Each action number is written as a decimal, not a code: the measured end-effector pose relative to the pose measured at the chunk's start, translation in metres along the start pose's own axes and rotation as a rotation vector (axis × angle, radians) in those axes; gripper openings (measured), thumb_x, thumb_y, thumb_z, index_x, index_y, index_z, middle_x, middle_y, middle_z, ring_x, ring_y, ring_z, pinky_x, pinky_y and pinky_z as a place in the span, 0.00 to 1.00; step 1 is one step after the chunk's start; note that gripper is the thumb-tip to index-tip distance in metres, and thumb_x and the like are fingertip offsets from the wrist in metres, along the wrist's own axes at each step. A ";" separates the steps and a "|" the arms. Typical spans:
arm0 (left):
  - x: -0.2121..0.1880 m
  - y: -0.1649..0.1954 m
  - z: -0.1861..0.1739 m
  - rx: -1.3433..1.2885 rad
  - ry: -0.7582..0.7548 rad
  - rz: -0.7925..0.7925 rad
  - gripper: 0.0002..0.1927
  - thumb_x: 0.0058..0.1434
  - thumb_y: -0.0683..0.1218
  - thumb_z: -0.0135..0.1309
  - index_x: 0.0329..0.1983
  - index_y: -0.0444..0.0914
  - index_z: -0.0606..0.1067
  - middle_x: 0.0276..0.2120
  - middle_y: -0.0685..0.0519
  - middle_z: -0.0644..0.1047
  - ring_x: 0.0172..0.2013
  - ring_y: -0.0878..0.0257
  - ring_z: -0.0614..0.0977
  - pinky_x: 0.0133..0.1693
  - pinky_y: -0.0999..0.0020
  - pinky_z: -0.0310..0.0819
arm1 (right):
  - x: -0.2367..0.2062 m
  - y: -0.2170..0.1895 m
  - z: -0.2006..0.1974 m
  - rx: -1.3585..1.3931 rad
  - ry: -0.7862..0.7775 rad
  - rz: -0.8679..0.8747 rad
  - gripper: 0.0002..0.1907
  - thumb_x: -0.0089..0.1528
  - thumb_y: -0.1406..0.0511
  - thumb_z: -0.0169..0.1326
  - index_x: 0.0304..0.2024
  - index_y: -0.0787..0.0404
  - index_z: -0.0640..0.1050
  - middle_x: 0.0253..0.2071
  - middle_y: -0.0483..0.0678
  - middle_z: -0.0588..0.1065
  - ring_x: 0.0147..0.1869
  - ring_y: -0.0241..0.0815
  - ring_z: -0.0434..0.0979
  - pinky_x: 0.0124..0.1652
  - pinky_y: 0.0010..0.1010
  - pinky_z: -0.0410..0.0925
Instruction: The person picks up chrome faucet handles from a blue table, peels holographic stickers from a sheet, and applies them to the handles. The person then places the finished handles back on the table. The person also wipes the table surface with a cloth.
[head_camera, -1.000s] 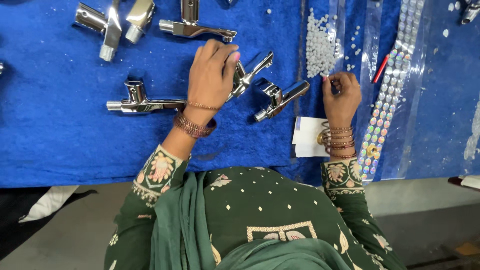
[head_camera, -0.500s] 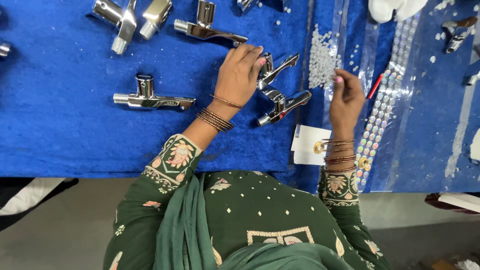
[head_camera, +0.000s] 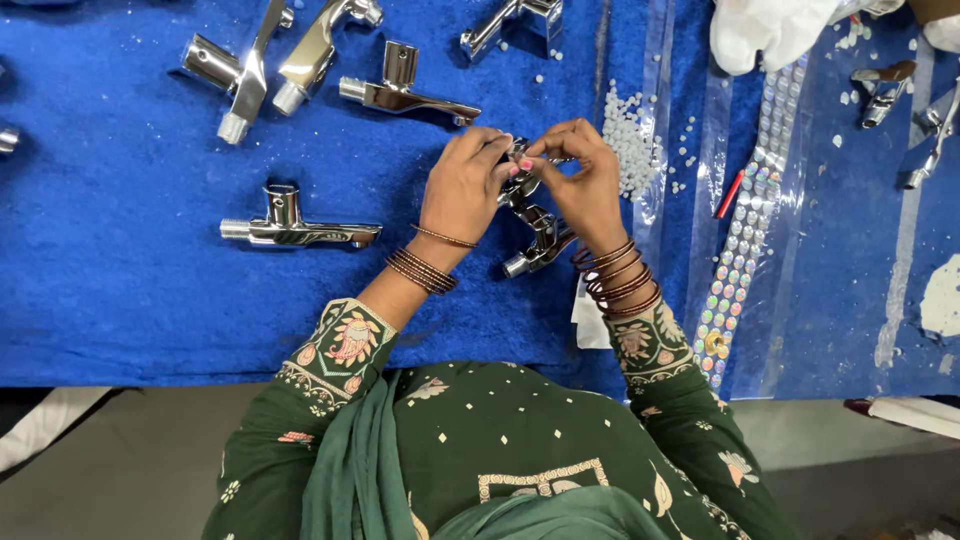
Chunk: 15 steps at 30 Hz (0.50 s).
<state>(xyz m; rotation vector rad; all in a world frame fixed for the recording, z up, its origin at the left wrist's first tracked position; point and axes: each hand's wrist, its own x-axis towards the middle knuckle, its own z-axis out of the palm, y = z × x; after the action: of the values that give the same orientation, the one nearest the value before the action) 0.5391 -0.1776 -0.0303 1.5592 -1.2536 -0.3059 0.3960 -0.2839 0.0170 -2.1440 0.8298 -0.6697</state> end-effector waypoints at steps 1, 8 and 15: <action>0.000 0.000 0.000 -0.001 0.004 0.007 0.15 0.63 0.43 0.60 0.51 0.33 0.78 0.48 0.48 0.78 0.48 0.49 0.79 0.50 0.58 0.74 | 0.002 0.001 -0.001 0.034 -0.021 0.023 0.06 0.58 0.72 0.67 0.37 0.63 0.83 0.40 0.44 0.76 0.42 0.32 0.77 0.44 0.24 0.71; -0.002 -0.001 0.001 0.012 0.031 0.058 0.16 0.61 0.42 0.61 0.51 0.32 0.78 0.48 0.47 0.78 0.47 0.49 0.79 0.50 0.58 0.75 | 0.036 0.009 -0.011 0.112 -0.369 0.354 0.11 0.60 0.65 0.67 0.32 0.61 0.76 0.30 0.37 0.74 0.35 0.26 0.72 0.35 0.21 0.66; -0.005 -0.002 0.004 0.023 0.023 0.104 0.15 0.63 0.39 0.60 0.54 0.34 0.78 0.50 0.47 0.79 0.50 0.47 0.81 0.52 0.58 0.76 | 0.030 -0.012 -0.013 0.163 -0.321 0.275 0.15 0.60 0.64 0.70 0.34 0.60 0.74 0.29 0.37 0.71 0.34 0.28 0.71 0.35 0.23 0.66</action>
<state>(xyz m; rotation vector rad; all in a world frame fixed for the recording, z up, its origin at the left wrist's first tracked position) 0.5354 -0.1764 -0.0357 1.5064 -1.3194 -0.2072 0.4116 -0.3053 0.0405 -1.8790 0.8407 -0.2342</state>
